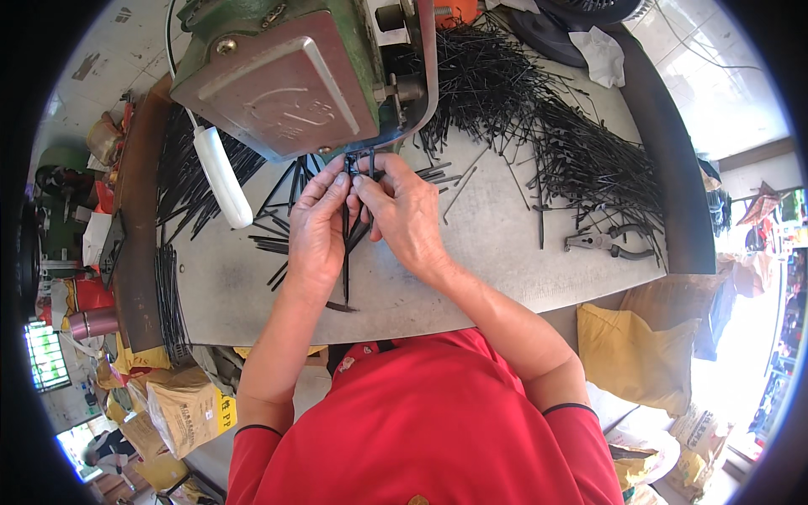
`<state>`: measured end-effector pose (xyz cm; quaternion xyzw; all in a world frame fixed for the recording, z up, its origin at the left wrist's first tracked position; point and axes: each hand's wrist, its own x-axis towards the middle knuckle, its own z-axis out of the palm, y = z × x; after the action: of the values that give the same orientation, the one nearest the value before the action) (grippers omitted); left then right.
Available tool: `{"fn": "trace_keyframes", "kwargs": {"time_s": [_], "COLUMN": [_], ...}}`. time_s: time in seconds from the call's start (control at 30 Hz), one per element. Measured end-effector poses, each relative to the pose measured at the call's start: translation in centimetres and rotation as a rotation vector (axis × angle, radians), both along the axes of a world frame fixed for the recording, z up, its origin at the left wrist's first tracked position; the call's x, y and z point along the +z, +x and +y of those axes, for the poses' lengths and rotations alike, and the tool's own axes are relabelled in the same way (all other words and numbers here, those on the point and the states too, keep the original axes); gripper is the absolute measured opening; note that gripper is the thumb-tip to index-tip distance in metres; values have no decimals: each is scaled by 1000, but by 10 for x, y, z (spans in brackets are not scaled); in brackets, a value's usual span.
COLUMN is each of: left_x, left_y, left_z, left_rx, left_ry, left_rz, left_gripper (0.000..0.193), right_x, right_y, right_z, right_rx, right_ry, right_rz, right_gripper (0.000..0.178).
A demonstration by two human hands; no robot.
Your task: The person repeatedly picks up thin black metal rods from a pile on a workbench and inserts them into a manual bending machine. They operate the machine to bend the rods and then place the finished pieces into a separate pile. The person occasionally uses pliers to adjust the rods during the process.
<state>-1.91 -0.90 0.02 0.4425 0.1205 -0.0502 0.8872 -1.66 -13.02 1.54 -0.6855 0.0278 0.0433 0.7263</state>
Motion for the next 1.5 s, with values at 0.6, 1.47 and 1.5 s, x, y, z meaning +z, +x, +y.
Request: {"fn": "trace_keyframes", "kwargs": {"time_s": [0.6,1.47,1.5], "left_x": [9,12,15], "left_y": [8,1,3], "left_z": [20,18,21], "left_rx": [-193,-138,-163], "left_ry": [182,330,360], "left_rz": [125,-6,12], "left_gripper": [26,32,31], "right_x": [13,3,-1], "right_y": [19,19,19], "right_z": [-13,-21,-23], "right_rx": [163,193,247], "right_ry": [-132,-82,-126], "right_rz": [108,138,141], "right_gripper": [19,17,17]}}
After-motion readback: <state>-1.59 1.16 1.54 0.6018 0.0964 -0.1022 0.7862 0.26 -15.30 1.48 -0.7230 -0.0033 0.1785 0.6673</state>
